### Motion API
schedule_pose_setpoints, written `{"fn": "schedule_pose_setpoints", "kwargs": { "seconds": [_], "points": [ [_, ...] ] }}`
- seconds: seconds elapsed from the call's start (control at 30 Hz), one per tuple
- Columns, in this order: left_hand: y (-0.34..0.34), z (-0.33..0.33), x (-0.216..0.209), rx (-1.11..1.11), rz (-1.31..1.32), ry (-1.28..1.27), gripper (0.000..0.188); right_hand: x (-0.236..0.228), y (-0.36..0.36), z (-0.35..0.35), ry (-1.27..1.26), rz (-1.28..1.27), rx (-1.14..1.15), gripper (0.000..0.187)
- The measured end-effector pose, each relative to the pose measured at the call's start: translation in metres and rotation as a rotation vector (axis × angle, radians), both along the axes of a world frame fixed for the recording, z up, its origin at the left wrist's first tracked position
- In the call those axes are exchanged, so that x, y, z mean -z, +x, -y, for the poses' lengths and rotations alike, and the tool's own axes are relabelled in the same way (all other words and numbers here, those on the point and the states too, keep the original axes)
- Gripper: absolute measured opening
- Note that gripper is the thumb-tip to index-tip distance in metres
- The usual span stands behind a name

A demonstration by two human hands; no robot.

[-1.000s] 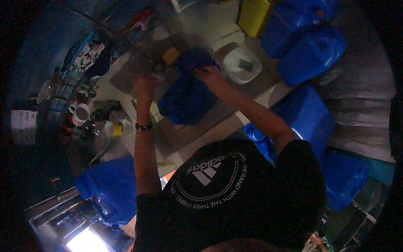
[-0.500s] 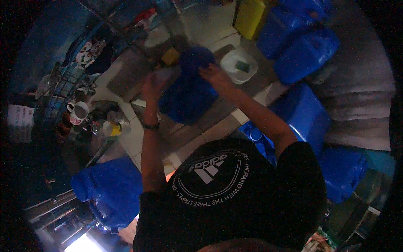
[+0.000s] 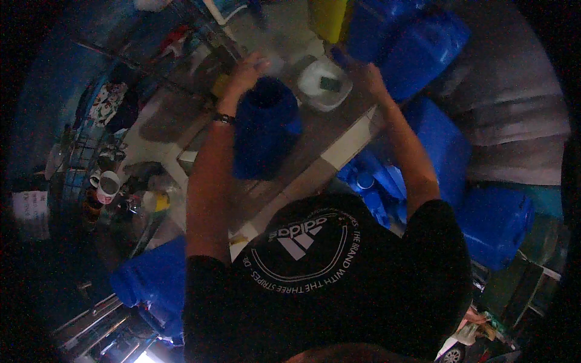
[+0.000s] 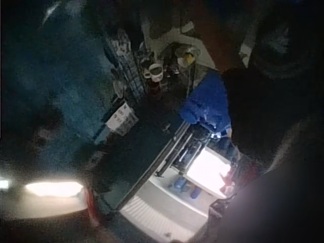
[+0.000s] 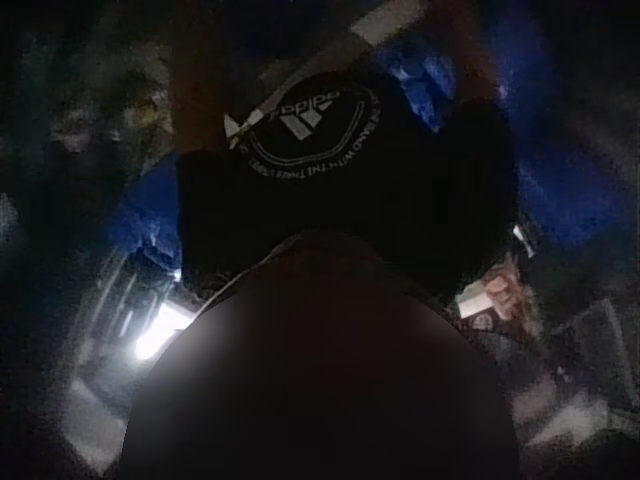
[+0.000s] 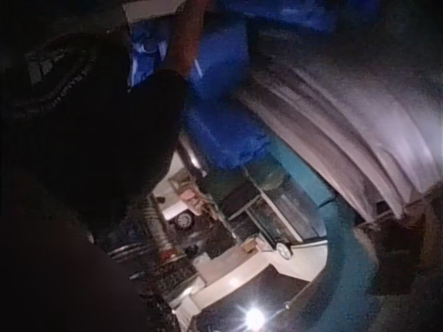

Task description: The person washes blue plastic containers at a sink using a sponge and running water. They scrub the exterior and interior surfaces, rinse, and place the cleaned containers aside. The person repeats this process for multiple containers.

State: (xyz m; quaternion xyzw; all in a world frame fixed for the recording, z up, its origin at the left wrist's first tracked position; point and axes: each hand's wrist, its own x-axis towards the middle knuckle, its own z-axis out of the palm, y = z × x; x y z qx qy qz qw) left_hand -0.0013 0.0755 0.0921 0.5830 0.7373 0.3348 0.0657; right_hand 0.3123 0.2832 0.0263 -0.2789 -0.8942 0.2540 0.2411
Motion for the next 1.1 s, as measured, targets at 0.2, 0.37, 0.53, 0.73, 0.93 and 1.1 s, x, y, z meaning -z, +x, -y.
{"fn": "schedule_pose_setpoints", "kwargs": {
  "seconds": [0.2,0.37,0.53,0.73,0.93,1.1],
  "points": [
    [-0.010,-0.005,-0.025,0.294,0.221,-0.297,0.033,-0.026,0.011,-0.013,-0.403,-0.034,0.211,0.027],
    [-0.007,0.010,-0.037,0.209,0.070,-0.269,0.030,-0.053,-0.036,0.042,-0.546,-0.288,-0.057,0.025],
    [-0.019,0.047,-0.047,0.133,0.317,-0.400,0.032,-0.074,-0.111,0.120,-0.098,-0.164,-0.307,0.028],
    [-0.009,0.129,-0.040,-0.084,0.909,-0.005,0.028,-0.069,-0.167,0.169,0.353,-0.073,-0.436,0.025],
    [-0.011,0.130,0.010,-0.121,0.971,0.394,0.037,-0.055,-0.182,0.168,0.684,-0.182,-0.512,0.026],
    [-0.027,0.115,0.074,-0.363,0.564,0.173,0.045,-0.040,-0.190,0.150,0.531,-0.116,-0.670,0.027]
  ]
}}
